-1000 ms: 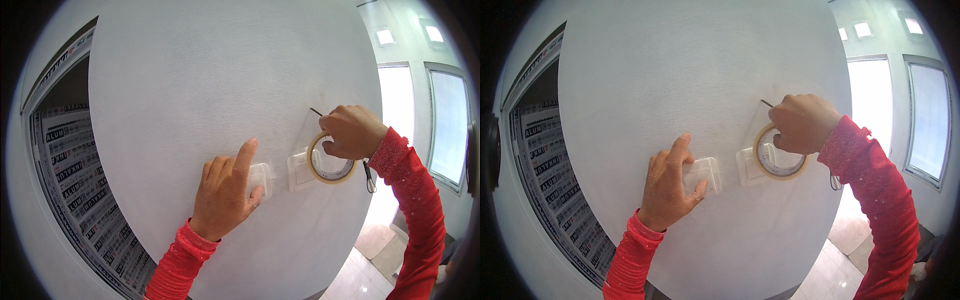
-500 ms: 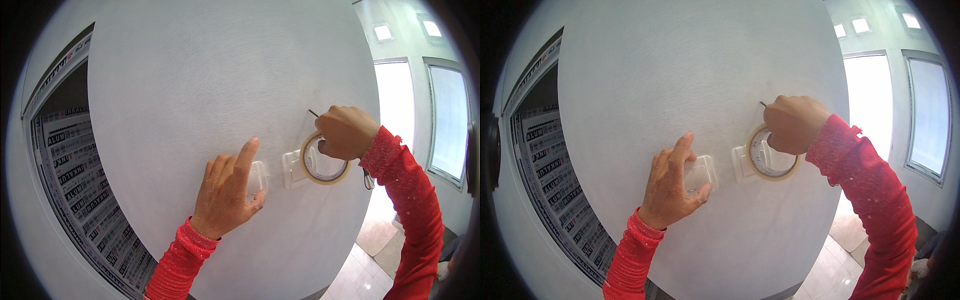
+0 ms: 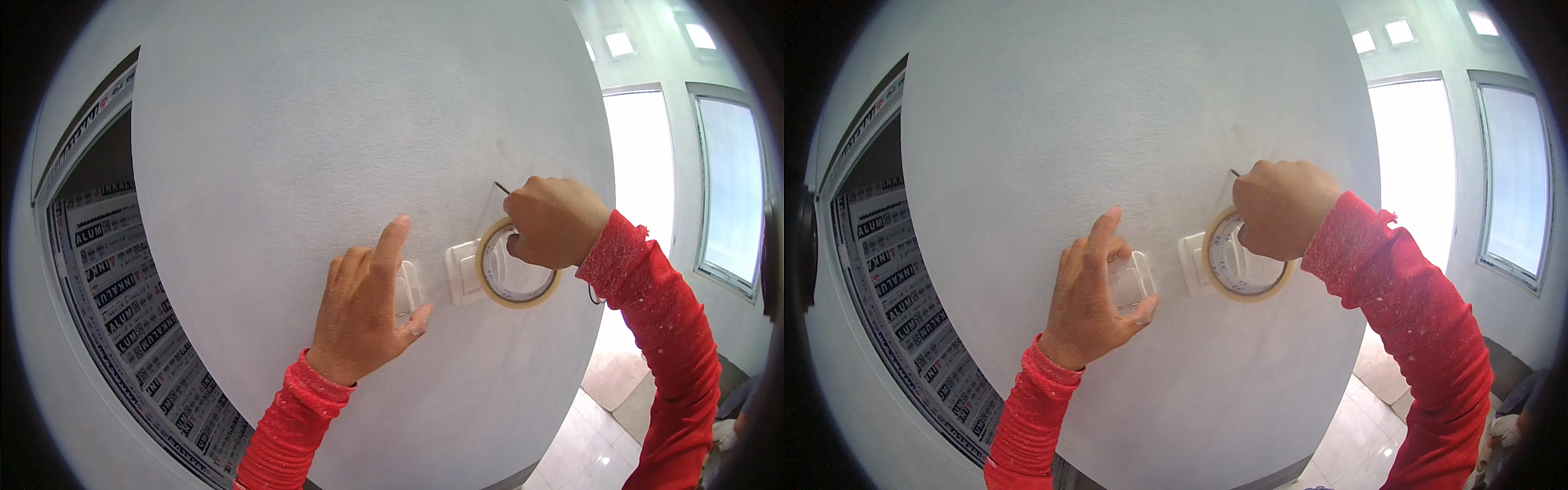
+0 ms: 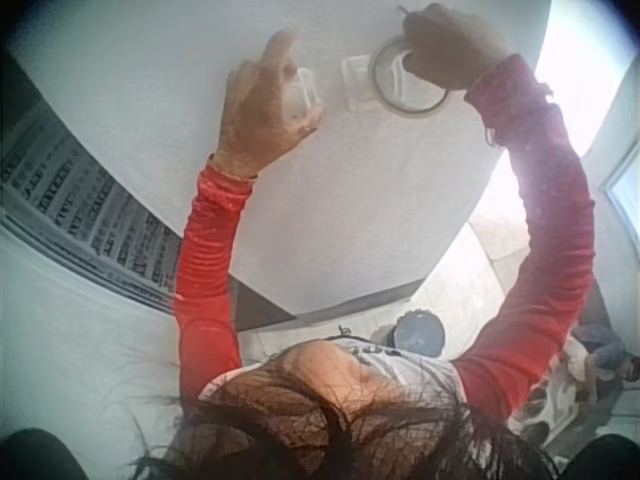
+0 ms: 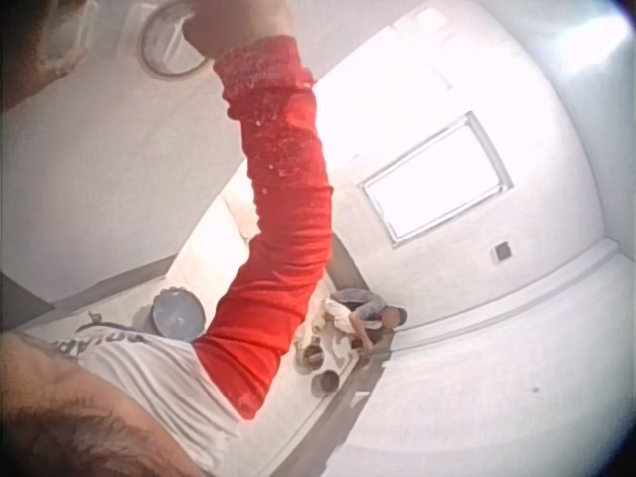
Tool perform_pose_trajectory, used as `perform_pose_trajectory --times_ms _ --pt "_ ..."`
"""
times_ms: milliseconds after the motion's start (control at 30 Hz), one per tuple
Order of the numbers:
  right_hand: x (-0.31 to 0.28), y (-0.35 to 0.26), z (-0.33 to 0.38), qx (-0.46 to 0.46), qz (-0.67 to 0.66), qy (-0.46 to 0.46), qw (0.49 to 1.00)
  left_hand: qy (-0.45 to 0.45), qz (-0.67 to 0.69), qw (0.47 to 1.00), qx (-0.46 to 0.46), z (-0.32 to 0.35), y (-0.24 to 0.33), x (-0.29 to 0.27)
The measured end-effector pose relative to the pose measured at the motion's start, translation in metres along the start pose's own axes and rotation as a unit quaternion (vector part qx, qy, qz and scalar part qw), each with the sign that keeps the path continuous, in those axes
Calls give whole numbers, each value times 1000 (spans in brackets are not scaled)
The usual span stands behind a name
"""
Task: The person walks through a construction site and applies masking tape around a wall electrical outlet and a light switch. They use a small tool to smooth the tape edges and ensure coverage around the fixtures.
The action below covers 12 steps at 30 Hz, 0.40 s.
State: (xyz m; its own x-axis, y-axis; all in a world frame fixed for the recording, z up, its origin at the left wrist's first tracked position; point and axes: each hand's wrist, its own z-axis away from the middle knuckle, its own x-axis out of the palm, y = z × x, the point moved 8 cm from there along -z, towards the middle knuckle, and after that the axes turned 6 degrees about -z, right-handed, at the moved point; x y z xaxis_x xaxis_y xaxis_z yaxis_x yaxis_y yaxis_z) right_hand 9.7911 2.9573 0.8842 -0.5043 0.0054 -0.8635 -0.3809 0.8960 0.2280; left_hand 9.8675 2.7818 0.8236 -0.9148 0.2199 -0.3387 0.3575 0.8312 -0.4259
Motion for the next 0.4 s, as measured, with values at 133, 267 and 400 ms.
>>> perform_pose_trajectory --times_ms 133,267,400 --pt "8 4 3 6 -3 -7 1000 -11 -11 1000 7 3 4 1" --pt "11 6 6 4 -14 -2 1000 -2 -24 999 30 7 10 -1" --pt "-1 8 8 -24 -14 63 998 -10 -27 1000 13 8 7 0"
